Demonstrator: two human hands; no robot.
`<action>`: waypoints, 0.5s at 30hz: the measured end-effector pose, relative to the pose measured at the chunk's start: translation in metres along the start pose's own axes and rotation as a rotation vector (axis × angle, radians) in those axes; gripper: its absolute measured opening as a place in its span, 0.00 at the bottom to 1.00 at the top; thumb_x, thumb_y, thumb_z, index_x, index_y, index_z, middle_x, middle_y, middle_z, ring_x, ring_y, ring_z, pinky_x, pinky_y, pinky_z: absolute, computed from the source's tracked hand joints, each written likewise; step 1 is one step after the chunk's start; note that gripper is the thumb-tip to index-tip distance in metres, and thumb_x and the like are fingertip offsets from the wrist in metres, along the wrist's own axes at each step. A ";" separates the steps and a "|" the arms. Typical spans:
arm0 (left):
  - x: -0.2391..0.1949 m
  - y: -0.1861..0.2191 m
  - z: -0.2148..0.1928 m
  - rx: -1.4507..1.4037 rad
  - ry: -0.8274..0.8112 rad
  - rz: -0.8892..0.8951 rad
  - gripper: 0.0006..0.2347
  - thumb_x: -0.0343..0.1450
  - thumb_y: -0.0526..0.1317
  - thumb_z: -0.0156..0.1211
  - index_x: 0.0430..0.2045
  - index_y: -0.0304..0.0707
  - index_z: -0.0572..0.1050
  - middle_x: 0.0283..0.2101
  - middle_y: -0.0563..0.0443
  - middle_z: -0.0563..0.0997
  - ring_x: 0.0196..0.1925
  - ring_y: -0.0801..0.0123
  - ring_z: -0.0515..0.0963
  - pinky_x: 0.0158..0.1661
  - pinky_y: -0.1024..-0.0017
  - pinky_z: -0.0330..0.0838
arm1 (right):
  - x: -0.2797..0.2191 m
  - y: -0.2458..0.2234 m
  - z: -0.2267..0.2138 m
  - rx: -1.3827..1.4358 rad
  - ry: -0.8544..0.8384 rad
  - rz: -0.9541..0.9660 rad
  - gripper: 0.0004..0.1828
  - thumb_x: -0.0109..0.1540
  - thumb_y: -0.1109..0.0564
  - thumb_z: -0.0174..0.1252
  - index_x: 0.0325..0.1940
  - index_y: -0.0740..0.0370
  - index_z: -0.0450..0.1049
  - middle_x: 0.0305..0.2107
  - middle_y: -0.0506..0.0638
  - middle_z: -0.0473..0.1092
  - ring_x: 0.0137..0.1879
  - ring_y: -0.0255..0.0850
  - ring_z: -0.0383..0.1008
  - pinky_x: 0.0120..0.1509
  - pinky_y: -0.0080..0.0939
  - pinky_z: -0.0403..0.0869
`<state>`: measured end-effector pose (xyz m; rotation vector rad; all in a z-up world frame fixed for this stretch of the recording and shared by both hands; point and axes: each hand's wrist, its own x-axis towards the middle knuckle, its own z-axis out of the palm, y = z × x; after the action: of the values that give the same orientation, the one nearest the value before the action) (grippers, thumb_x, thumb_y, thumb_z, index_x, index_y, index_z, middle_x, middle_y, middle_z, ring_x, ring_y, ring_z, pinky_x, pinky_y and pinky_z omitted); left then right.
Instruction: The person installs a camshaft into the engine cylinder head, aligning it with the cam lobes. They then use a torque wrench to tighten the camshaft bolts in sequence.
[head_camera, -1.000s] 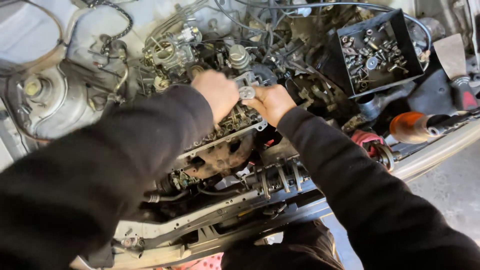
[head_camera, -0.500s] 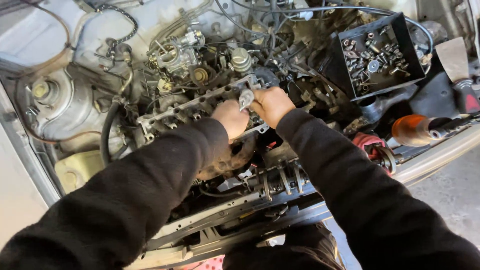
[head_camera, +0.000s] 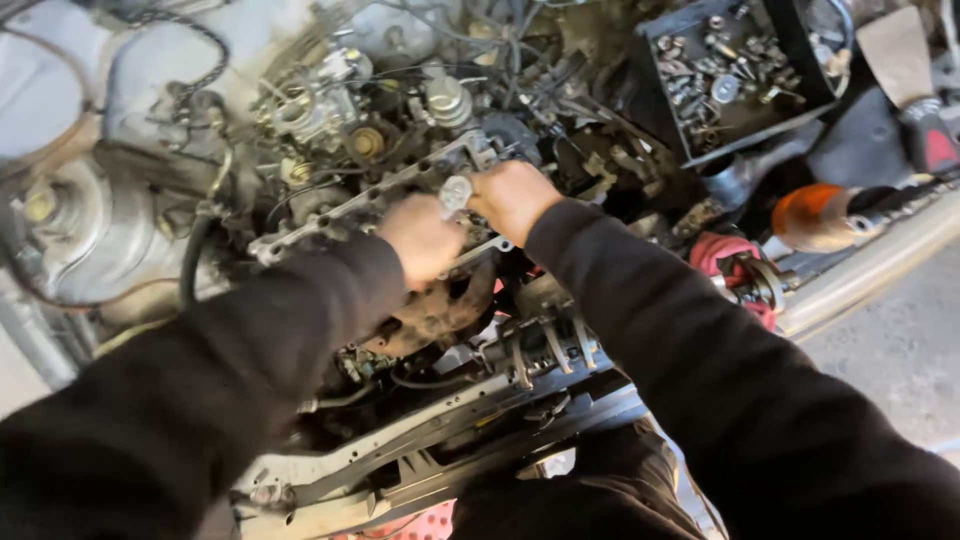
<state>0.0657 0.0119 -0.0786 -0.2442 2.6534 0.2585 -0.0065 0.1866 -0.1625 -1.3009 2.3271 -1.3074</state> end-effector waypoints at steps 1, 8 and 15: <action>0.000 0.001 -0.011 0.237 -0.068 0.144 0.12 0.70 0.41 0.54 0.41 0.33 0.77 0.35 0.36 0.79 0.38 0.47 0.82 0.40 0.52 0.76 | -0.001 0.000 0.000 0.003 -0.007 -0.023 0.09 0.63 0.53 0.63 0.42 0.59 0.79 0.31 0.62 0.76 0.39 0.62 0.76 0.44 0.58 0.75; 0.037 0.009 -0.074 0.705 0.021 0.617 0.13 0.71 0.41 0.53 0.48 0.39 0.76 0.26 0.42 0.80 0.27 0.48 0.81 0.31 0.51 0.76 | 0.002 0.000 -0.012 0.017 0.015 -0.107 0.10 0.62 0.52 0.65 0.43 0.59 0.80 0.31 0.62 0.76 0.38 0.61 0.76 0.43 0.57 0.75; 0.008 0.001 -0.026 -0.199 -0.031 0.081 0.11 0.71 0.41 0.59 0.33 0.30 0.82 0.24 0.43 0.78 0.28 0.58 0.80 0.33 0.58 0.75 | 0.005 -0.003 -0.008 -0.022 -0.027 -0.109 0.08 0.63 0.53 0.64 0.42 0.59 0.81 0.30 0.60 0.76 0.37 0.60 0.77 0.42 0.56 0.75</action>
<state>0.0472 0.0058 -0.0594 -0.1938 2.6104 0.5500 -0.0116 0.1875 -0.1540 -1.4613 2.2886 -1.2902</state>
